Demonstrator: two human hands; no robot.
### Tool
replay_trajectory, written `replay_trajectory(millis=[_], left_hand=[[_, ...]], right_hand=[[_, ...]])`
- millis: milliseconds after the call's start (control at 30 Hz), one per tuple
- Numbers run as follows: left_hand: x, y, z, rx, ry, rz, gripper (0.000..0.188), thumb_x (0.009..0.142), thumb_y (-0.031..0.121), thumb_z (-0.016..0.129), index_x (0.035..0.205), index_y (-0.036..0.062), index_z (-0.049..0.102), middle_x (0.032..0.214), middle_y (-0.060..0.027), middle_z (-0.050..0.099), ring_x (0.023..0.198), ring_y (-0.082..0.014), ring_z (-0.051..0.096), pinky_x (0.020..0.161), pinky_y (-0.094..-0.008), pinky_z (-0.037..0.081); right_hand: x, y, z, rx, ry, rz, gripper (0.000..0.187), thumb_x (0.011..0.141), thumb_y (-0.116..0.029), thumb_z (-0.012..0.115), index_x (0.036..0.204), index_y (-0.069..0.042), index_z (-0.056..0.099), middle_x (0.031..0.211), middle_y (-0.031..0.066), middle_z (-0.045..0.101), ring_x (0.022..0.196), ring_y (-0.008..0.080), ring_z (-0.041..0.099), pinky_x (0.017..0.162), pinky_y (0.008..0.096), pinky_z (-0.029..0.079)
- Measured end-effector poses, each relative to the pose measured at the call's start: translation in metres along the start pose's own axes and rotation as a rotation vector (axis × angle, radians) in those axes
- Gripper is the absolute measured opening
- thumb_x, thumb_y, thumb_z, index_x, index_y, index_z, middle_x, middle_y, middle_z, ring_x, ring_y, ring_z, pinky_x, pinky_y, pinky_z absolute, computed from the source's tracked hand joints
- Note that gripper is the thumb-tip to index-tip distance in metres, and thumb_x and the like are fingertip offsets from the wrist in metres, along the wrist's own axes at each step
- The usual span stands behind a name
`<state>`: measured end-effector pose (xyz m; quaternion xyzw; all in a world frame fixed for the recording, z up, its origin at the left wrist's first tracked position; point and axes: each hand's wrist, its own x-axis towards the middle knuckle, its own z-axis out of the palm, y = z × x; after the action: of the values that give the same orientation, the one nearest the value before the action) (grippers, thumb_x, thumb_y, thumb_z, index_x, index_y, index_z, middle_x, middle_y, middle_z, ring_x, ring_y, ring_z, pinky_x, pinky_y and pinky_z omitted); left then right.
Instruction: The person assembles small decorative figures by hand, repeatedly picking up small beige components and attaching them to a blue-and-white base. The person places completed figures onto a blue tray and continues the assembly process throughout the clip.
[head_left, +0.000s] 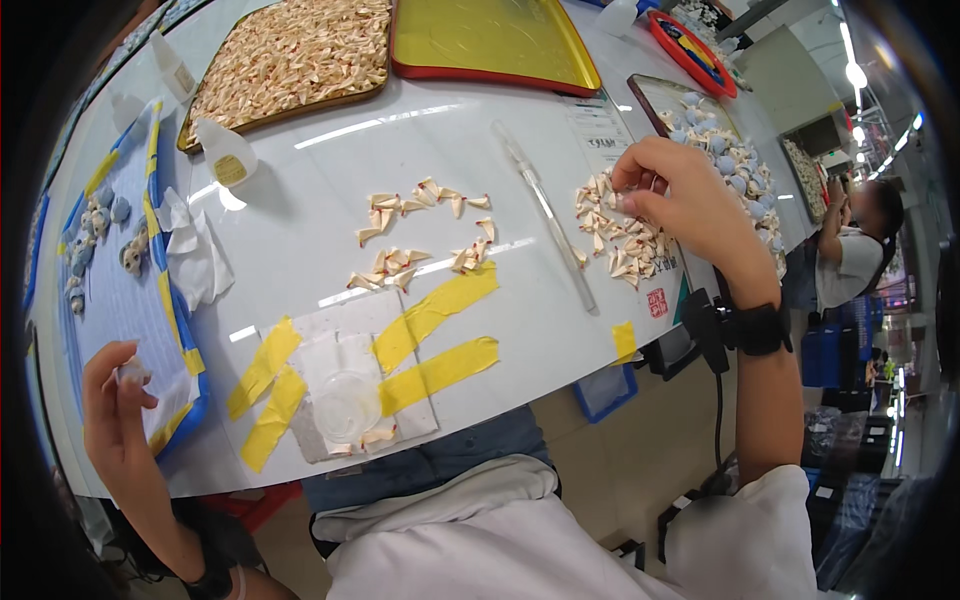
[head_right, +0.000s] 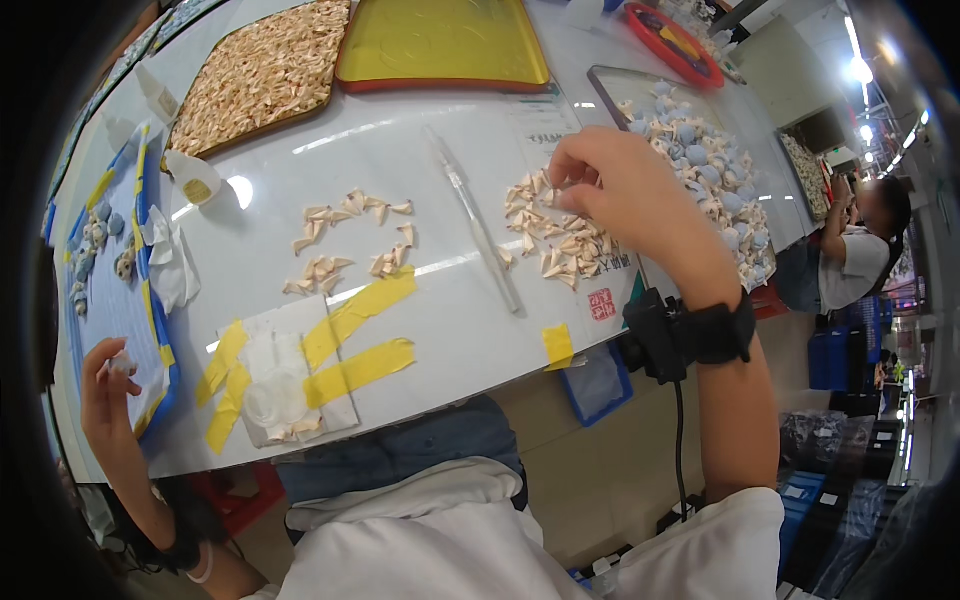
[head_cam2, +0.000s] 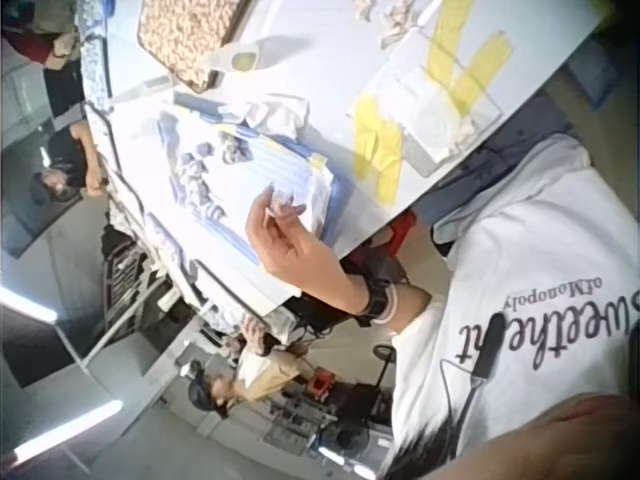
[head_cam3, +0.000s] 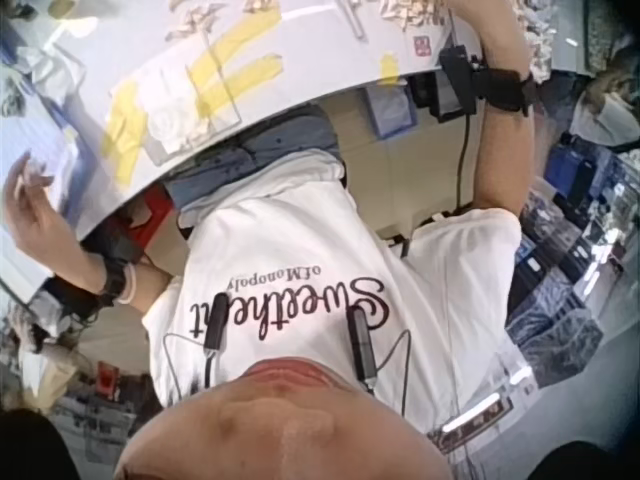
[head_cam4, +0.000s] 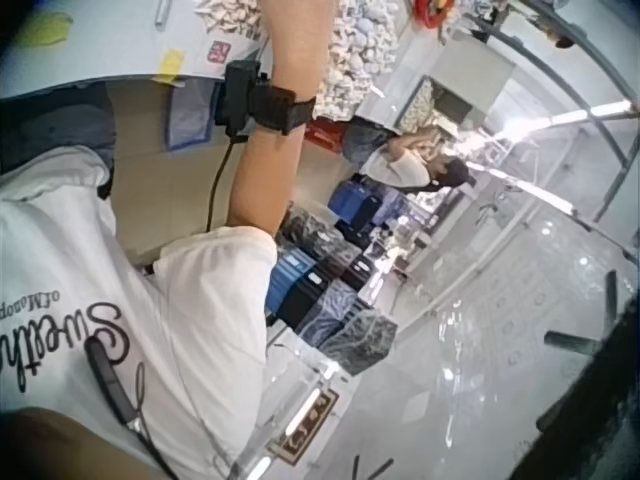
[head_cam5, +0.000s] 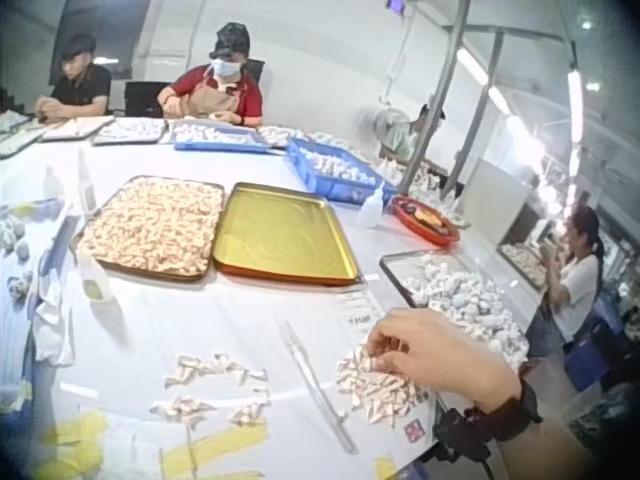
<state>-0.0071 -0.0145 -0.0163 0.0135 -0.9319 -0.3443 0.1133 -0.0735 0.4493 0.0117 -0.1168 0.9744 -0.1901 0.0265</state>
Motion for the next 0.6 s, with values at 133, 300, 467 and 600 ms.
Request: replay_trajectory(millis=[133,300,467,600], left_hand=[[-0.019,0.021,0.007,-0.156,0.093,0.124,0.021,0.088,0.019,0.053,0.098,0.0011,0.053,0.109,-0.011,0.05,0.086,-0.0143,0.049,0.069,-0.0234,0.04],[-0.043,0.024,0.015,-0.426,0.001,0.175,0.034,0.086,0.034,0.055,0.097,0.0017,0.051,0.105,-0.0118,0.048,0.085,-0.0167,0.049,0.068,-0.0244,0.039],[-0.051,0.039,0.034,-0.597,-0.09,0.086,0.038,0.083,0.037,0.059,0.095,0.0021,0.051,0.099,-0.0116,0.046,0.085,-0.0185,0.053,0.061,-0.0248,0.043],[-0.061,0.048,0.034,-0.73,-0.128,0.039,0.03,0.074,0.018,0.07,0.09,0.0004,0.052,0.099,-0.0123,0.044,0.086,-0.0217,0.057,0.063,-0.025,0.051]], right_hand=[[0.003,-0.001,0.003,-0.067,0.023,-0.024,0.009,0.069,-0.001,0.059,0.077,0.001,0.055,0.072,0.0078,0.057,0.065,0.0164,0.05,0.061,0.0269,0.04],[-0.004,-0.001,0.002,-0.015,0.147,0.04,0.007,0.072,-0.002,0.058,0.079,0.001,0.055,0.07,0.0078,0.058,0.066,0.0157,0.054,0.062,0.0273,0.043],[-0.022,0.002,-0.006,0.299,0.209,0.176,0.006,0.081,-0.004,0.056,0.085,0.001,0.056,0.078,0.0029,0.059,0.074,0.0084,0.055,0.067,0.0218,0.044],[-0.021,-0.005,-0.001,0.266,0.166,0.156,0.011,0.081,-0.004,0.054,0.091,0.001,0.056,0.086,0.0034,0.06,0.078,0.0089,0.056,0.07,0.0221,0.045]])
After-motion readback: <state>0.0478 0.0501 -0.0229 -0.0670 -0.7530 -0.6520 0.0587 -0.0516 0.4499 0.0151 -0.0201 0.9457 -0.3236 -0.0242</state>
